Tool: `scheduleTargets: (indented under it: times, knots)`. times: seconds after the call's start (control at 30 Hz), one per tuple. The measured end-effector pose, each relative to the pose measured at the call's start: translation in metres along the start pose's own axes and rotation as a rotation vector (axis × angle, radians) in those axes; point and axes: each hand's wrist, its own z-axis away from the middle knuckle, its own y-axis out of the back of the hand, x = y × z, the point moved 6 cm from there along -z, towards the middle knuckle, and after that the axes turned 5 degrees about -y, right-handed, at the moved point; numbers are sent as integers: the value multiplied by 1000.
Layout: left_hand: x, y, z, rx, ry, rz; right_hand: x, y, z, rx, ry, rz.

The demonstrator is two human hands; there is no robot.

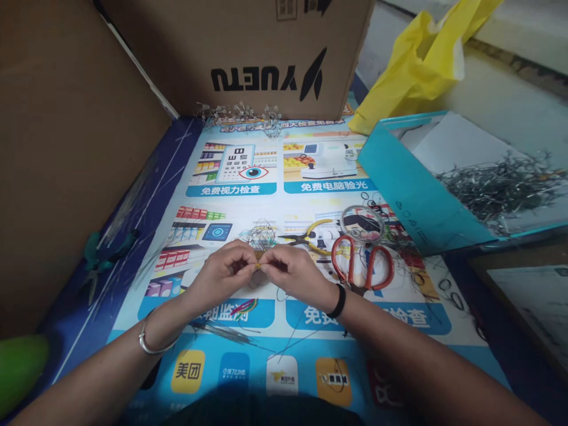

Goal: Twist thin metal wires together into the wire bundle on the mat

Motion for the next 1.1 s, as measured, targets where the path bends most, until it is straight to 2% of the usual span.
scheduleTargets:
  times: [0.73, 0.9, 1.1]
  knots:
    - [1, 0, 1, -8, -24, -18, 4, 0, -2, -48, -38, -12]
    - [3, -1, 0, -12, -42, -32, 1, 1, -1, -4, -31, 20]
    - [5, -2, 1, -24, -52, -58, -4, 0, 1, 41, 46, 85]
